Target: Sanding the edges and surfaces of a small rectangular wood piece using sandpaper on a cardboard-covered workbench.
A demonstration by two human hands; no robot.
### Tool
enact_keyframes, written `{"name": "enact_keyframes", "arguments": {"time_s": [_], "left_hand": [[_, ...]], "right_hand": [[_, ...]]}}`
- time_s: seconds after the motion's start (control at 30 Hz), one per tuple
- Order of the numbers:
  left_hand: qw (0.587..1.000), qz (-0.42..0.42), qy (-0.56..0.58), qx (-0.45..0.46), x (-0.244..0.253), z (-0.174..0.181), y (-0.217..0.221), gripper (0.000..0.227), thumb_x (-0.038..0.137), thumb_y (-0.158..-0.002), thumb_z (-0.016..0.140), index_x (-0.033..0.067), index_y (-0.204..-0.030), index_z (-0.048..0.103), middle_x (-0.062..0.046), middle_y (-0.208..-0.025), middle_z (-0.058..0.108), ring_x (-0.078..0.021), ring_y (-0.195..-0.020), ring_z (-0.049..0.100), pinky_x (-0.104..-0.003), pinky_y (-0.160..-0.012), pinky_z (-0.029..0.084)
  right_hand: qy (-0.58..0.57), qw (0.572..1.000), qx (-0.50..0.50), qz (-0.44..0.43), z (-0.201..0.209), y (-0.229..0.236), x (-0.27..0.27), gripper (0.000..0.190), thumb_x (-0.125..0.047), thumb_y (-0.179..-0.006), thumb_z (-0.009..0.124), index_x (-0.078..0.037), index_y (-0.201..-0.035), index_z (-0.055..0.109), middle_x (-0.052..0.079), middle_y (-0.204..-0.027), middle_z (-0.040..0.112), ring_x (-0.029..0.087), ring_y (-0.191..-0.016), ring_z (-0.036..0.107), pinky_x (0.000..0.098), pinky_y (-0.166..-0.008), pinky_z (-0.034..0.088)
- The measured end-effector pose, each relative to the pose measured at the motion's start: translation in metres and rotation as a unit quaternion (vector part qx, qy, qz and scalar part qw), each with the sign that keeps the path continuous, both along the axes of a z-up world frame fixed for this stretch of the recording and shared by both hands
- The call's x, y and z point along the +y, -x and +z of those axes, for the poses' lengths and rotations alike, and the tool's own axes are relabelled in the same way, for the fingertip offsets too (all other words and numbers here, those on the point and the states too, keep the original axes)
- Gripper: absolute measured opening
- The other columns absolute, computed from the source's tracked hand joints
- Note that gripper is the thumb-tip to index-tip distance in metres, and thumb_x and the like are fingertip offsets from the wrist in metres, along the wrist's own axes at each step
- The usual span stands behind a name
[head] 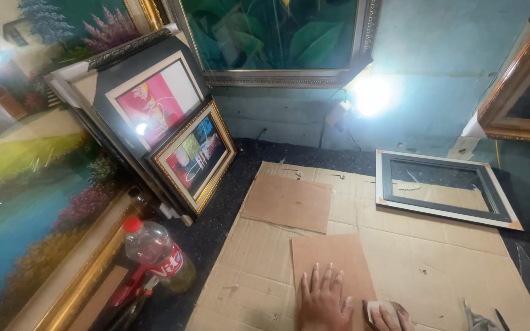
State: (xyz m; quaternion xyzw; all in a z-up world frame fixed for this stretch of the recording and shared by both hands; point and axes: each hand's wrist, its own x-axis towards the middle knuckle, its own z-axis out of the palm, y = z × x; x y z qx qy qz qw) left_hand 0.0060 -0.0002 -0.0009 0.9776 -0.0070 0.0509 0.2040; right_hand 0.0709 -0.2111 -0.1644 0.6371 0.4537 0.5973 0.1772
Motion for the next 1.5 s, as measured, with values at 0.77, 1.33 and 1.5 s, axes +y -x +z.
{"name": "enact_keyframes", "arguments": {"time_s": [0.77,1.33,1.5], "left_hand": [[0.989,0.021,-0.060,-0.132,-0.004,-0.004,0.004,0.052,0.038,-0.075,0.050,0.0154,-0.122,0.049,-0.007,-0.131,0.045,-0.0357,-0.122,0.035,-0.054,-0.097,0.025],[0.998,0.004,-0.056,-0.036,-0.002,0.004,0.002,0.050,0.040,-0.078,0.043,0.0173,-0.122,0.047,-0.009,-0.130,0.044,-0.0366,-0.124,0.032,-0.056,-0.097,0.021],[0.997,0.003,-0.071,-0.022,-0.001,0.000,-0.001,0.052,0.041,-0.077,0.041,0.0179,-0.124,0.045,-0.008,-0.133,0.041,-0.0371,-0.126,0.030,-0.057,-0.097,0.019]], "right_hand": [[-0.116,0.632,0.695,-0.323,0.183,0.148,0.030,0.045,-0.038,-0.086,0.033,-0.032,-0.130,0.033,-0.015,-0.138,0.030,0.021,-0.132,0.017,0.0661,-0.092,0.015],[-0.049,0.645,0.665,-0.374,0.198,0.078,0.058,0.049,-0.035,-0.086,0.039,-0.034,-0.134,0.027,-0.013,-0.140,0.027,0.025,-0.130,0.022,0.0672,-0.091,0.026],[-0.005,0.626,0.671,-0.397,0.184,0.103,0.040,0.050,-0.039,-0.085,0.036,-0.041,-0.133,0.022,-0.019,-0.140,0.023,0.022,-0.131,0.019,0.0653,-0.093,0.026]]}}
